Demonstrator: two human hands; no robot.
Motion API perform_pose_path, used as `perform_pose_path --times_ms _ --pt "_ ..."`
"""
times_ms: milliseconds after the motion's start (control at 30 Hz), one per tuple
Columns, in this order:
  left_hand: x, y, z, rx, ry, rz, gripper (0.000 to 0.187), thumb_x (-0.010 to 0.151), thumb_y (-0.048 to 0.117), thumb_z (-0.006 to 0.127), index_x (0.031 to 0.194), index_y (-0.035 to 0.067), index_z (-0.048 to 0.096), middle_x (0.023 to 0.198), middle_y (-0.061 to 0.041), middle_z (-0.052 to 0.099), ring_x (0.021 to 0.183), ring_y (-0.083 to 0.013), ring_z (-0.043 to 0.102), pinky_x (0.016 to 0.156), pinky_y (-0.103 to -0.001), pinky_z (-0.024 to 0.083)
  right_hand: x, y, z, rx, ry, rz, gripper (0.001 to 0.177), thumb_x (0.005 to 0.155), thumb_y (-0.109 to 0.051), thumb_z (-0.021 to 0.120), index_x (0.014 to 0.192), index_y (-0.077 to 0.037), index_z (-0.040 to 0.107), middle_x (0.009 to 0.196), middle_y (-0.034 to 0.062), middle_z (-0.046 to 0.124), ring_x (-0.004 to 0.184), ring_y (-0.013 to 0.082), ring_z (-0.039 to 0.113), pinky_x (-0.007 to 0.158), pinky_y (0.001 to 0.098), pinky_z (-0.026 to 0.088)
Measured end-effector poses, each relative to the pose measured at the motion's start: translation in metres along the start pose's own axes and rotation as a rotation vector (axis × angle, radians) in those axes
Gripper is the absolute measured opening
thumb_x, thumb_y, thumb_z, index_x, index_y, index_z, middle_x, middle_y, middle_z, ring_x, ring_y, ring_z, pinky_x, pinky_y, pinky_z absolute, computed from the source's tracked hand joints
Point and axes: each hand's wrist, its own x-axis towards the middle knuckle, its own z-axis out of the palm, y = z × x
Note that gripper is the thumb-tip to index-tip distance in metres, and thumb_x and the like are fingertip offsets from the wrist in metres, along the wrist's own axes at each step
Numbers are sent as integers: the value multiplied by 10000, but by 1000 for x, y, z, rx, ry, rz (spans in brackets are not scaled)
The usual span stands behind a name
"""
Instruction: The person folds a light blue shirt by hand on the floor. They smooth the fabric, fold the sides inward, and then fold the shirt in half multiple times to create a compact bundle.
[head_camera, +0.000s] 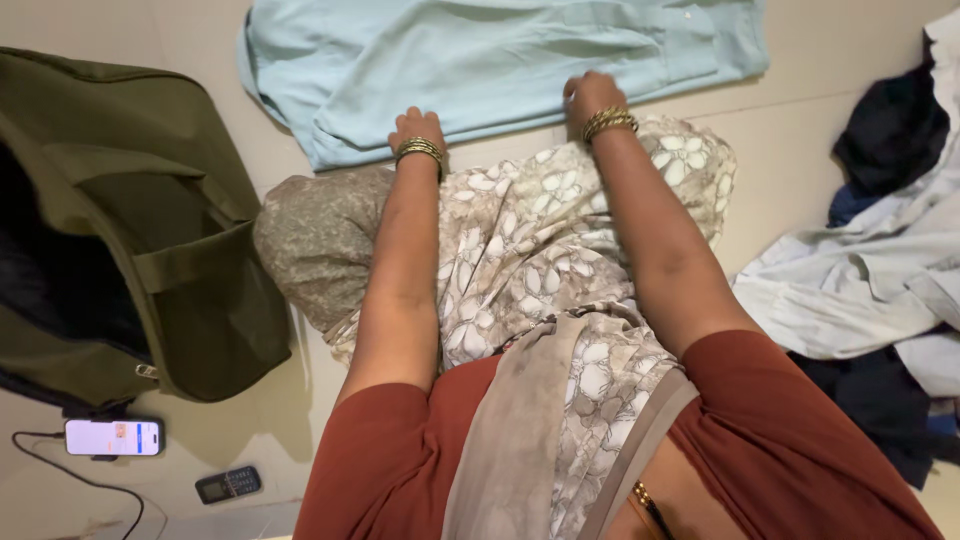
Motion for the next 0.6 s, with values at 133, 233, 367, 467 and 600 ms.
perform_pose_path --times_ms 133,233,367,467,600 --pt "5 5 13 13 120 78 358 897 240 675 1248 187 631 1317 -73 540 1253 -280 511 961 -493 478 21 46 -4 22 124 -32 214 814 -190 851 1012 -187 769 1142 115 682 1120 347 619 930 473 515" --pt "16 2 27 33 242 118 229 968 185 585 1180 182 670 1240 -74 595 1177 -288 564 898 -507 496 26 78 -11 -41 120 -20 272 759 -202 885 1008 -195 773 1157 123 669 1110 363 610 908 488 509" --pt "27 -2 35 123 299 144 200 977 174 558 1126 171 691 1181 -71 631 1109 -288 604 864 -497 498 22 98 -13 -73 130 -91 278 741 -217 896 983 -179 767 1138 134 655 1079 371 608 889 489 511" --pt "30 1 36 173 307 161 195 961 170 567 1102 173 701 1159 -68 645 1077 -288 621 858 -495 496 20 92 -1 -132 144 -225 268 756 -220 866 992 -165 751 1091 130 666 1059 363 628 864 489 530" --pt "31 2 36 211 315 194 193 940 153 571 1052 173 727 1130 -62 668 1058 -284 639 852 -491 502 35 74 25 -294 170 -342 140 902 -113 698 1014 -180 746 1052 111 687 1020 342 666 769 480 556"
